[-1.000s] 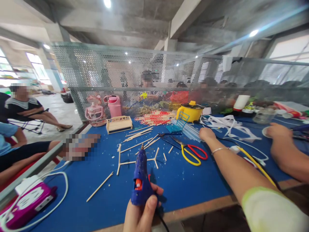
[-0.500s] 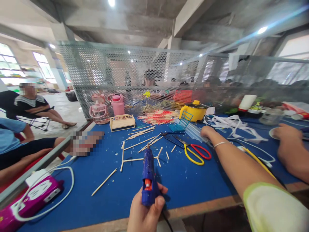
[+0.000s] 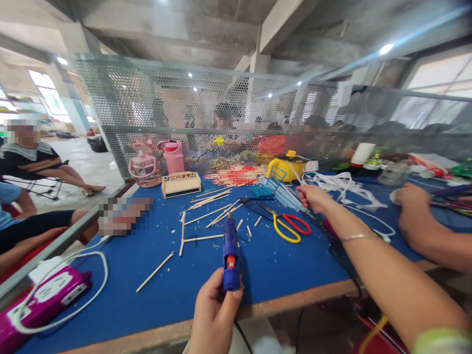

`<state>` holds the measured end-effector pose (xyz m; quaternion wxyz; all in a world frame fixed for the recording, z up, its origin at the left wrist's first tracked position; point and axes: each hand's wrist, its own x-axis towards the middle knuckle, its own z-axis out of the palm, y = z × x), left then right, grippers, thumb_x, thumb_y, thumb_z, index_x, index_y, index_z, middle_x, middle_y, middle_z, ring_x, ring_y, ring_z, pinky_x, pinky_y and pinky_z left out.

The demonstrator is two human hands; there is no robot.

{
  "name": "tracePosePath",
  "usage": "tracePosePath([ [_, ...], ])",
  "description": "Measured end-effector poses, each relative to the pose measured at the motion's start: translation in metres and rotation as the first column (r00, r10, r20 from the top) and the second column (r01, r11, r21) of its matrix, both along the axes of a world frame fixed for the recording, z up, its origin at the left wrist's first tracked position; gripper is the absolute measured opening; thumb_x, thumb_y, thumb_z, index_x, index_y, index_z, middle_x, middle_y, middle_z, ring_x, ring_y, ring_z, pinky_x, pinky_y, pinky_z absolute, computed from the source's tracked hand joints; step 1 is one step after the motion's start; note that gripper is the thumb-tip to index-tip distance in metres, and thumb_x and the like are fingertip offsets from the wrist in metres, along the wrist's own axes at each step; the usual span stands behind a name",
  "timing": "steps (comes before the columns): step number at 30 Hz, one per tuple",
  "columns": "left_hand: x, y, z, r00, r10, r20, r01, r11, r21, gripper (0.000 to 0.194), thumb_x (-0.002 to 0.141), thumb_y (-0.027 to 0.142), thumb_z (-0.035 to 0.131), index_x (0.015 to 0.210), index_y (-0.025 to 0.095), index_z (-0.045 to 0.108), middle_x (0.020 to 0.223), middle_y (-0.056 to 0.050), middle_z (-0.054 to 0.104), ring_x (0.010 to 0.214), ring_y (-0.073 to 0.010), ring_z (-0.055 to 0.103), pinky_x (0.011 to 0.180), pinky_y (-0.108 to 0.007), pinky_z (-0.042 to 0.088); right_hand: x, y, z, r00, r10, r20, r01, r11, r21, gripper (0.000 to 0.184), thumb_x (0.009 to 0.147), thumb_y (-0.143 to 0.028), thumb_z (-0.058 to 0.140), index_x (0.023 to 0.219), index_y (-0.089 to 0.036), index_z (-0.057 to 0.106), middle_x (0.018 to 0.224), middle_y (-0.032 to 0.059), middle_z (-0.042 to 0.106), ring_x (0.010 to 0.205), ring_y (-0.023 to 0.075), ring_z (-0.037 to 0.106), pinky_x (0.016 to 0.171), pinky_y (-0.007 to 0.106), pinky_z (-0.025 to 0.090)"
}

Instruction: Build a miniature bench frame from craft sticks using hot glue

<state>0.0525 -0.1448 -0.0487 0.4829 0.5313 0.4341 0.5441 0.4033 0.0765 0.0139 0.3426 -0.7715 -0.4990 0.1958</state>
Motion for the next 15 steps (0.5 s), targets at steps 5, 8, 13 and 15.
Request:
tracePosePath([
  [5,-0.002,0.001,0.000,0.995,-0.021,-0.101,0.025,0.999,0.040,0.037,0.084,0.049,0.046,0.077,0.014,0.056,0.072,-0.004,0.055,0.065,-0.0139,0.047,0.060,-0.024,0.037,-0.006,-0.023,-0.002,0.975,-0.027,0.223,0.048,0.995,-0.089,0.032,0.089,-0.032,0.052,0.116,-0.016,0.053,0.116,0.0085,0.056,0.098,0.0192,0.058,0.082,0.040,0.050],
  [8,-0.002,0.000,-0.001,0.995,-0.036,-0.096,0.039,0.999,0.035,0.037,0.084,0.050,0.046,0.080,0.014,0.055,0.074,-0.004,0.054,0.066,-0.0142,0.047,0.061,-0.024,0.037,-0.008,-0.008,0.000,0.931,-0.004,0.366,0.053,0.991,-0.125,0.030,0.089,-0.032,0.052,0.115,-0.017,0.054,0.117,0.0085,0.056,0.099,0.0190,0.057,0.083,0.039,0.050],
  [13,0.000,-0.001,-0.001,0.999,-0.016,-0.040,0.017,0.999,0.029,0.039,0.082,0.052,0.049,0.075,0.014,0.053,0.071,-0.003,0.053,0.064,-0.0129,0.045,0.061,-0.023,0.035,-0.008,0.032,-0.001,0.847,0.001,0.532,0.093,0.984,-0.150,0.032,0.088,-0.032,0.052,0.116,-0.016,0.053,0.117,0.0089,0.056,0.099,0.0192,0.058,0.083,0.040,0.050],
  [15,0.003,0.000,-0.001,1.000,-0.002,0.010,0.002,1.000,0.018,0.041,0.080,0.054,0.051,0.076,0.013,0.055,0.069,-0.003,0.053,0.062,-0.0121,0.044,0.059,-0.023,0.034,-0.003,0.045,-0.005,0.803,-0.037,0.594,0.135,0.983,-0.122,0.032,0.089,-0.032,0.052,0.116,-0.016,0.053,0.116,0.0081,0.056,0.097,0.0188,0.058,0.082,0.040,0.050],
])
